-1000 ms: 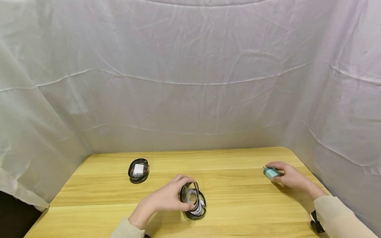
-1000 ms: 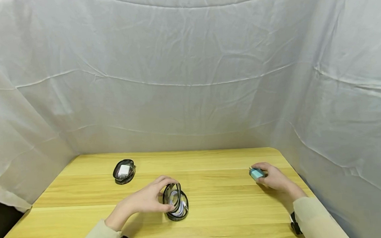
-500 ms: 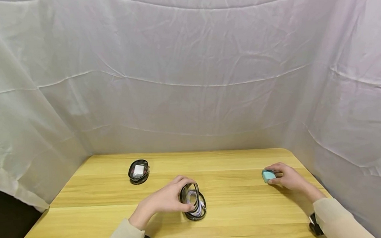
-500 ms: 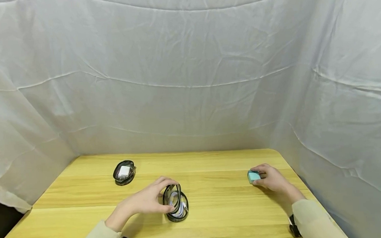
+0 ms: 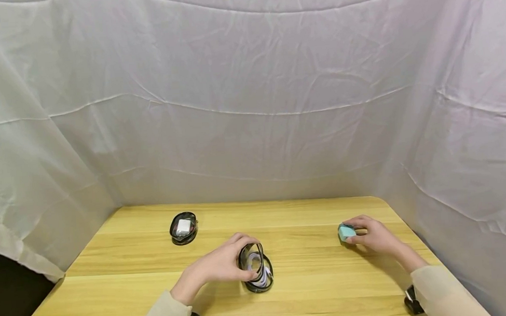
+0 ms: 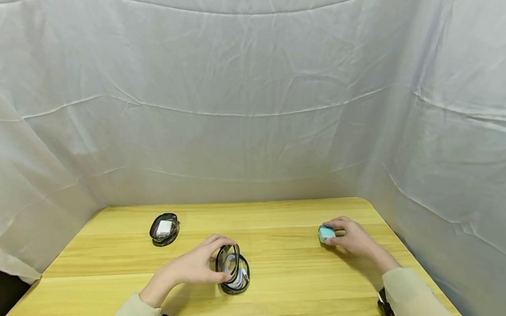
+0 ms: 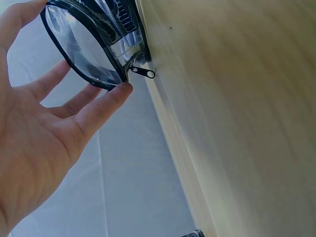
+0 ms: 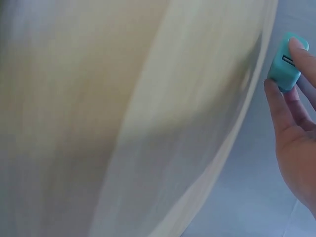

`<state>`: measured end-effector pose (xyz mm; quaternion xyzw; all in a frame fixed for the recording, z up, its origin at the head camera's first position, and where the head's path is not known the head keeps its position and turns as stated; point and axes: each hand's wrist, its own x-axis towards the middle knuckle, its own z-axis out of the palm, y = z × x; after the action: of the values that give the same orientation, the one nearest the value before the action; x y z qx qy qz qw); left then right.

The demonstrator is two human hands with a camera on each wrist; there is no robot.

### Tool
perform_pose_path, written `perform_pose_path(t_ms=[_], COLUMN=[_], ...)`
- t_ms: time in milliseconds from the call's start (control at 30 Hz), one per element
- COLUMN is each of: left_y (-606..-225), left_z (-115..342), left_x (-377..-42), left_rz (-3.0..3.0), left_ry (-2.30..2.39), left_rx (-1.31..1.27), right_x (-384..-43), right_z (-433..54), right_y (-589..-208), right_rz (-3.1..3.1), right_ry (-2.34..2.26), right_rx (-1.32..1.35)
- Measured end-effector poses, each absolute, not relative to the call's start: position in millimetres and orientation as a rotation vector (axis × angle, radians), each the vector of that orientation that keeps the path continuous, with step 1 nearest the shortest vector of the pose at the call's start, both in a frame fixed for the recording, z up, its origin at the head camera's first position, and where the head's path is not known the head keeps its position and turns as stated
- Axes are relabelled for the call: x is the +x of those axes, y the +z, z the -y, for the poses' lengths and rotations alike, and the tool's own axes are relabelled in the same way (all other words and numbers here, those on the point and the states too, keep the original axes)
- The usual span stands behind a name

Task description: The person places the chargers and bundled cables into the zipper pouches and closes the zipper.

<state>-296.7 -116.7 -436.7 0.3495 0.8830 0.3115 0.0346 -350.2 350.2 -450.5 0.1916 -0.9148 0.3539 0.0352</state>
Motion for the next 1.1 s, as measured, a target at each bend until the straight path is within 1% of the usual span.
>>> perform_pose_path(t_ms=[167, 467, 767, 1100], left_y=[-436, -436, -436, -435], left_z=[117, 117, 117, 117], left_x=[-296, -296, -295, -295], left_rz=[-2.711, -2.707, -2.712, -2.714], left_ry=[0.956, 0.954, 0.96, 0.944], left_rx=[1.078, 1.066, 1.059, 1.074], right_x=[-345, -333, -324, -319], right_z=[-337, -305, -274, -242], right_y=[-445, -434, -426, -425], right_rz=[2.735, 2.615, 2.551, 2.531], right_ry=[1.021, 1.168, 1.21, 1.336], right_rx=[0.636, 0.687, 0.727, 0.878])
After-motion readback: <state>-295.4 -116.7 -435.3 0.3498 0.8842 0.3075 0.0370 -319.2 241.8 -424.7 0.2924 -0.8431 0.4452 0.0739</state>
